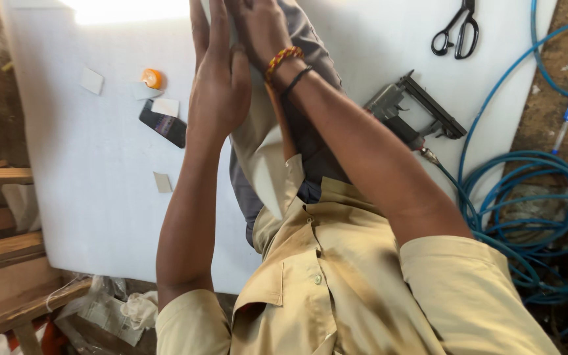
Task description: The person sits on the floor with a foam-backed plywood panel on their lap, trims excess white fabric from the panel edges using scissors, then folds the fabric over the panel edges and staples it in place with a pneumatic nail gun, pressing and smoothing the fabric as they work around the panel.
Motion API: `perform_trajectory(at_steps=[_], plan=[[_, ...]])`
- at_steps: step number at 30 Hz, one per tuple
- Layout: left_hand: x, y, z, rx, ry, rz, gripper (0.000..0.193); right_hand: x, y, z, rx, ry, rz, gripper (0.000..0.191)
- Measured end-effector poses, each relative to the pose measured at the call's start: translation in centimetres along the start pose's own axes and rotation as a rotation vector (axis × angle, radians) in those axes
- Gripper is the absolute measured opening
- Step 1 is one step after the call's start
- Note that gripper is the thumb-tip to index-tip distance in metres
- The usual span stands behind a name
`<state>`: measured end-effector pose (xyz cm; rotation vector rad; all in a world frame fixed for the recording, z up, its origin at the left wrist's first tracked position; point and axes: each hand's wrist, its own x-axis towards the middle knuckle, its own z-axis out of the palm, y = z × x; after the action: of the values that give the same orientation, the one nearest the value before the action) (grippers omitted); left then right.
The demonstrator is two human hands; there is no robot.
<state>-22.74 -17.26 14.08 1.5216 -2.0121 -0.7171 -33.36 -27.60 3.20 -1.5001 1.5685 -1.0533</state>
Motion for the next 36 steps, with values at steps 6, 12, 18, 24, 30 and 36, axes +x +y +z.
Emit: perform_trajectory(at_steps=[6,12,18,24,30,36], plan=[[0.8,0.9,-1.2,0.342,-0.061,-0.139,0.069,-0.9,-0.2,1.9,0.378,0.063,0.100,0.032],[1.0,0.3,-2.1,0.494,-0.148,-0.254,0.074,-1.3,2.1,3.3,0.531,-0.295,0.270,0.030],[0.1,-0.4,-4.1,0.439,-0.208,-0.330,0.074,-8.4,15.0,-14.7,-0.091,0.018,-0.221,0.039],[-0.2,-2.5,-4.1,0.457,-0.170,-0.250,0.072,-20.9,23.7,-21.2,-0.817,-0.074,-0.105,0.053],[-0.1,-2.6,-3.9,0.482,-0.138,-0.261,0.072,-22.9,25.9,-20.1,-0.761,-0.282,0.027,0.070],[0.4,-1.6,-4.0,0.546,-0.178,-0.392,0.068,-18.8,22.5,-23.9,-0.720,-0.225,0.207,0.031]])
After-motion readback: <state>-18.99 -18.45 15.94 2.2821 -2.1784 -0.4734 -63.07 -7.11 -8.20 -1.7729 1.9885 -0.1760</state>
